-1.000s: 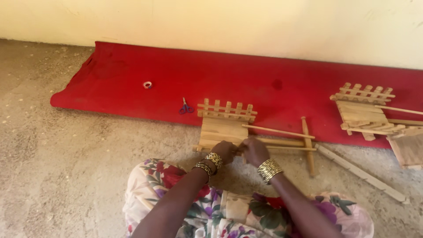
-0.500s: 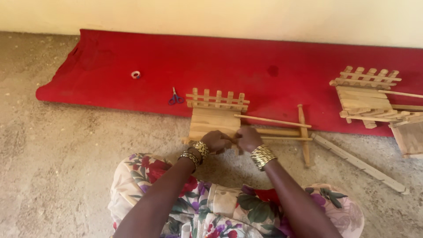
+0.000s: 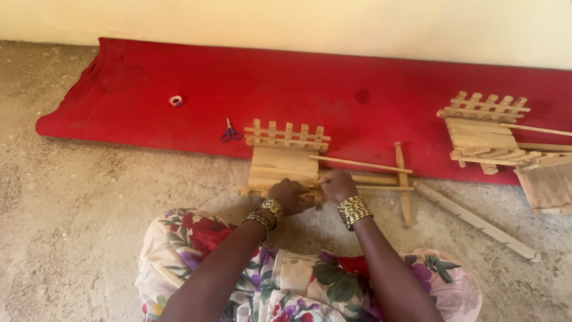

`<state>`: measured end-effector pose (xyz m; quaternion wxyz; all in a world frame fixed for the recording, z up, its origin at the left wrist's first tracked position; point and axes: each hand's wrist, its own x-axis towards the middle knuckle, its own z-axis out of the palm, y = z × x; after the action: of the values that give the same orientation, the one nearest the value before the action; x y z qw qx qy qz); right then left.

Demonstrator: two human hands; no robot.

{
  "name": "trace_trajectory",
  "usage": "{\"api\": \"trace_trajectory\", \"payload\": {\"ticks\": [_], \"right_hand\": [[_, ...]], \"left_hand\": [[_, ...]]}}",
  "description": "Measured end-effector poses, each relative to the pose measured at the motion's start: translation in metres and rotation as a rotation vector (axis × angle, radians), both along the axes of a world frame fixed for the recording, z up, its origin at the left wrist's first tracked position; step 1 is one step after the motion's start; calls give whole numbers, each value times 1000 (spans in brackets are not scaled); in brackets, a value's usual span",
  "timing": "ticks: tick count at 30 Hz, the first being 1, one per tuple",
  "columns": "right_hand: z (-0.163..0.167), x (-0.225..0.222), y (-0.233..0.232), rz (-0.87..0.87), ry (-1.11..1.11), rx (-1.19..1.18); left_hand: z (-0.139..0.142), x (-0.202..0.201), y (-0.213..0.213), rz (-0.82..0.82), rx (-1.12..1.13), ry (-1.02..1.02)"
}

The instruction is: The person sits on the floor and assembles a small wooden toy cart, fitting dowels and slats into the slatted base and attaching the spool-shaped handle and side frame. They press parts together by hand, turn the assembly over, and reposition pieces to seat the joints.

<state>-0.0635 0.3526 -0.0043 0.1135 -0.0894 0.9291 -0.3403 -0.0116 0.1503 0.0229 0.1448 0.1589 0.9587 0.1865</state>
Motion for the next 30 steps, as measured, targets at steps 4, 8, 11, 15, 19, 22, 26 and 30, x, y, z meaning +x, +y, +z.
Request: {"api": "trace_trajectory", "payload": {"ticks": [4, 8, 11, 15, 19, 22, 26, 30], "right_hand": [[19, -6, 9, -220, -326, -336], [23, -11, 17, -308, -388, -461], [13, -21, 26, -384, -342, -283], [2, -35, 50, 43, -78, 589], [-9, -18, 50, -302, 27, 134], [-11, -9, 32, -251, -146, 201], [-8, -10, 23, -236, -231, -269], [-4, -16, 31, -354, -449, -662]], "left_hand": [[-3, 1, 0, 16, 15, 33], [-3, -1, 0, -8, 7, -8], [1, -5, -1, -15, -8, -100], [11, -12, 4, -15, 5, -119], [17, -11, 12, 13, -66, -158], [14, -6, 10, -4, -59, -129], [2, -7, 9, 22, -32, -74], [-6, -9, 10, 28, -26, -19]]}}
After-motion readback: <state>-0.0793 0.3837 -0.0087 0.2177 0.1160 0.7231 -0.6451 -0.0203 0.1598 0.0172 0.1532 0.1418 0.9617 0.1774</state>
